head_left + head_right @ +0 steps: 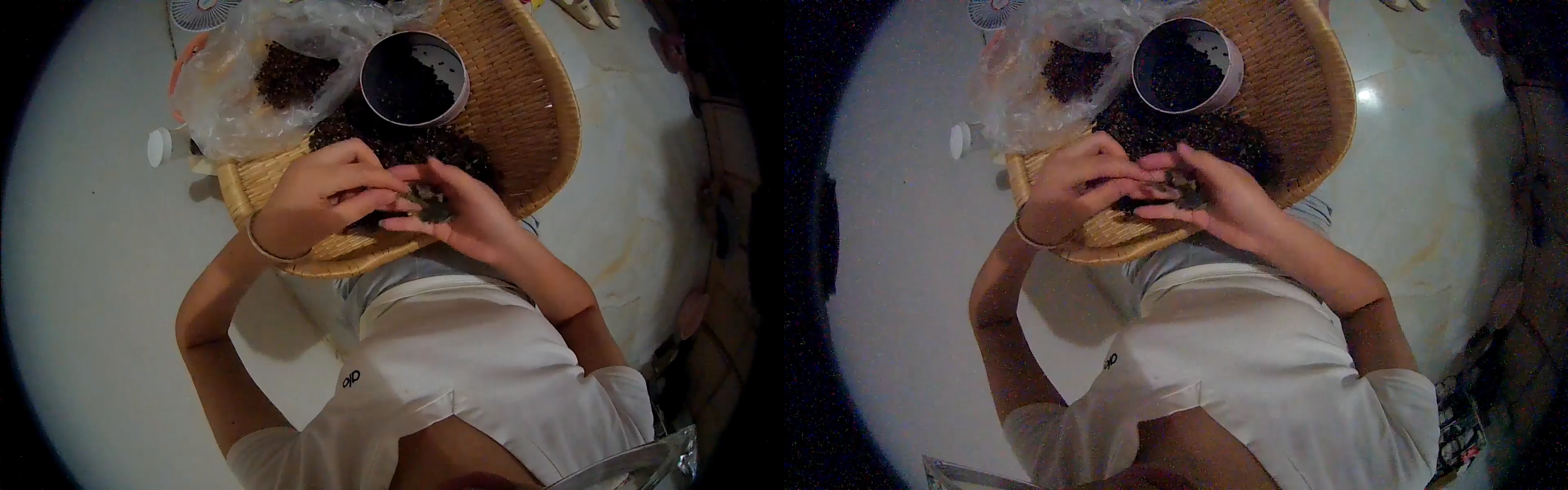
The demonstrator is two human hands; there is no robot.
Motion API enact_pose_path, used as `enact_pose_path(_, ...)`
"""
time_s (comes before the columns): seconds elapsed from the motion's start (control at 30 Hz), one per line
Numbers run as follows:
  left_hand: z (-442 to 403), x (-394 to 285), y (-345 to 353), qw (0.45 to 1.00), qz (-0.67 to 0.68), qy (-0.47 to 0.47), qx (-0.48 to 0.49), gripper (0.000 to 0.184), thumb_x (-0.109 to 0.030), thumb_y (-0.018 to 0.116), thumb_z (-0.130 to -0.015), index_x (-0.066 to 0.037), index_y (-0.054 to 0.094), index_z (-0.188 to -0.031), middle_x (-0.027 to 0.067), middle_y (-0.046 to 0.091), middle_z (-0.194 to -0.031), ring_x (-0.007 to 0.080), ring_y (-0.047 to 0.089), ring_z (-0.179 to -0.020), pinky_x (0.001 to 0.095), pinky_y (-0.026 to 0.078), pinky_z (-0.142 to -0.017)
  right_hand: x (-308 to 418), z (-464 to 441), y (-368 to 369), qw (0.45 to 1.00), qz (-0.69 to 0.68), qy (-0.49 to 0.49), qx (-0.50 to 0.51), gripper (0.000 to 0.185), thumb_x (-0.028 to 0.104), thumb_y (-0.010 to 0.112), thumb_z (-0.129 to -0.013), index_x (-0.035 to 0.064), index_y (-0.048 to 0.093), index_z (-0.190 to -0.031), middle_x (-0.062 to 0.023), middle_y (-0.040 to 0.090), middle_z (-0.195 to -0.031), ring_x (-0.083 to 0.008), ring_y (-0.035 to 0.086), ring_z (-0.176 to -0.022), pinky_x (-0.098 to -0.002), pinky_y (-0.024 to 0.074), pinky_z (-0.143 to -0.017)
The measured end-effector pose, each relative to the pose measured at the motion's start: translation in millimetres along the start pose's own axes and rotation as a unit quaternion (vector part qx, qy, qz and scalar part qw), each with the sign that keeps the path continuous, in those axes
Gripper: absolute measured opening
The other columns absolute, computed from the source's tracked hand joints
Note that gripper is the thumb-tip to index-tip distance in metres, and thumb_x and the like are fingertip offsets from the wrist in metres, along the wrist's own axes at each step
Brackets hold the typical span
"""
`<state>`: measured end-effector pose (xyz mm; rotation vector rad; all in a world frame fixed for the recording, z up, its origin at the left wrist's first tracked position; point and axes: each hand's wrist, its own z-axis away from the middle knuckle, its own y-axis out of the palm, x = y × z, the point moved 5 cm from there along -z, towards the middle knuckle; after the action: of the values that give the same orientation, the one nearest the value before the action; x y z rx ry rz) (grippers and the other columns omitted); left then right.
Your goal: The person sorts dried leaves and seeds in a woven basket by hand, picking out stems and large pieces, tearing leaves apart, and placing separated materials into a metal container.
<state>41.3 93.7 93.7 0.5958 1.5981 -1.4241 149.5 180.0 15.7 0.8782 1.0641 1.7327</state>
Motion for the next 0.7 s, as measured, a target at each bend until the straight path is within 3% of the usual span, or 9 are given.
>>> enact_pose_path(0.1,0.9,-5.9,-4.6,0.999,-0.022,0.026,-0.02,0.02,-0.008,0.065,-0.077,-0.007,0.066,-0.097,0.0034,0.054,-0.079,0.0111,0.05,-0.064,0.0218,0.04,-0.056,-2.3,0.5,2.2,1.0,-0.002,0.011,0.003,0.045,0.033,0.037,-0.094,-0.0055,0.046,-0.115,-0.019,0.054,-0.11,-0.0293,0.054,-0.105,-0.0432,0.0436,-0.094)
enact_pose_path(0.2,4.2,5.2,-18.8,0.997,-0.024,-0.044,-0.054,0.019,-0.007,0.063,-0.078,-0.007,0.066,-0.097,0.0041,0.054,-0.078,0.0121,0.05,-0.064,0.0229,0.04,-0.056,3.8,2.2,-1.3,1.0,0.011,-0.011,0.013,0.044,0.033,0.038,-0.094,-0.0051,0.047,-0.114,-0.0194,0.056,-0.108,-0.0289,0.055,-0.101,-0.0401,0.0461,-0.089)
enact_pose_path(0.27,3.1,15.9,-17.8,0.995,-0.102,-0.023,-0.001,0.018,-0.01,0.06,-0.08,-0.007,0.064,-0.098,0.0069,0.055,-0.08,0.0169,0.053,-0.065,0.0289,0.044,-0.057,11.4,7.2,-10.0,0.999,0.031,-0.027,0.001,0.043,0.034,0.04,-0.093,-0.0035,0.048,-0.113,-0.0183,0.057,-0.105,-0.0268,0.057,-0.096,-0.0371,0.0487,-0.084)
enact_pose_path(0.33,5.9,33.1,-1.1,0.987,-0.148,0.008,0.057,0.017,-0.014,0.059,-0.081,-0.006,0.063,-0.096,0.0085,0.056,-0.082,0.0203,0.055,-0.066,0.0324,0.045,-0.059,21.6,12.7,-16.8,0.997,-0.018,-0.068,0.032,0.039,0.034,0.042,-0.092,0.0006,0.052,-0.109,-0.0156,0.059,-0.101,-0.021,0.058,-0.086,-0.0279,0.048,-0.066)
enact_pose_path(0.37,9.1,41.2,11.9,0.973,-0.194,0.04,0.117,0.017,-0.017,0.058,-0.082,-0.006,0.062,-0.094,0.01,0.056,-0.084,0.0238,0.057,-0.068,0.0359,0.047,-0.06,28.6,16.5,-16.7,0.995,0.01,-0.099,-0.017,0.033,0.033,0.044,-0.092,0.0032,0.054,-0.1,-0.0128,0.059,-0.096,-0.0156,0.054,-0.076,-0.0217,0.04,-0.052)
enact_pose_path(0.4,10.2,48.7,18.6,0.973,-0.194,0.038,0.116,0.017,-0.017,0.058,-0.082,-0.006,0.062,-0.094,0.01,0.056,-0.084,0.0238,0.057,-0.068,0.0359,0.047,-0.06,33.4,18.7,-15.3,0.995,0.01,-0.097,-0.016,0.033,0.033,0.044,-0.092,0.0032,0.054,-0.1,-0.0128,0.059,-0.096,-0.0156,0.054,-0.076,-0.0217,0.04,-0.052)
enact_pose_path(0.47,15.3,67.1,43.1,0.929,-0.286,0.003,0.236,0.019,-0.022,0.054,-0.083,-0.005,0.06,-0.09,0.0113,0.057,-0.088,0.0285,0.059,-0.073,0.0396,0.048,-0.062,52.3,24.1,-15.6,0.984,-0.035,-0.172,0.011,0.029,0.031,0.045,-0.092,0.0034,0.053,-0.092,-0.0108,0.057,-0.088,-0.0134,0.05,-0.07,-0.0197,0.0363,-0.044)
enact_pose_path(0.57,15.1,76.0,64.1,0.889,-0.34,0.0,0.308,0.017,-0.018,0.054,-0.081,-0.003,0.06,-0.086,0.0122,0.058,-0.087,0.0282,0.061,-0.074,0.0381,0.05,-0.061,68.0,27.3,-11.1,0.979,-0.062,-0.193,0.038,0.027,0.03,0.045,-0.092,0.0038,0.052,-0.087,-0.0088,0.053,-0.082,-0.0116,0.045,-0.066,-0.0183,0.0325,-0.041)
enact_pose_path(0.7,12.9,81.6,83.5,0.875,-0.367,0.018,0.315,0.014,-0.013,0.055,-0.075,-0.003,0.061,-0.083,0.0135,0.059,-0.084,0.0289,0.062,-0.073,0.0384,0.05,-0.058,69.6,24.8,-12.1,0.978,-0.057,-0.196,0.033,0.025,0.028,0.045,-0.092,0.0038,0.052,-0.087,-0.0086,0.052,-0.081,-0.0109,0.044,-0.065,-0.0181,0.0313,-0.04)
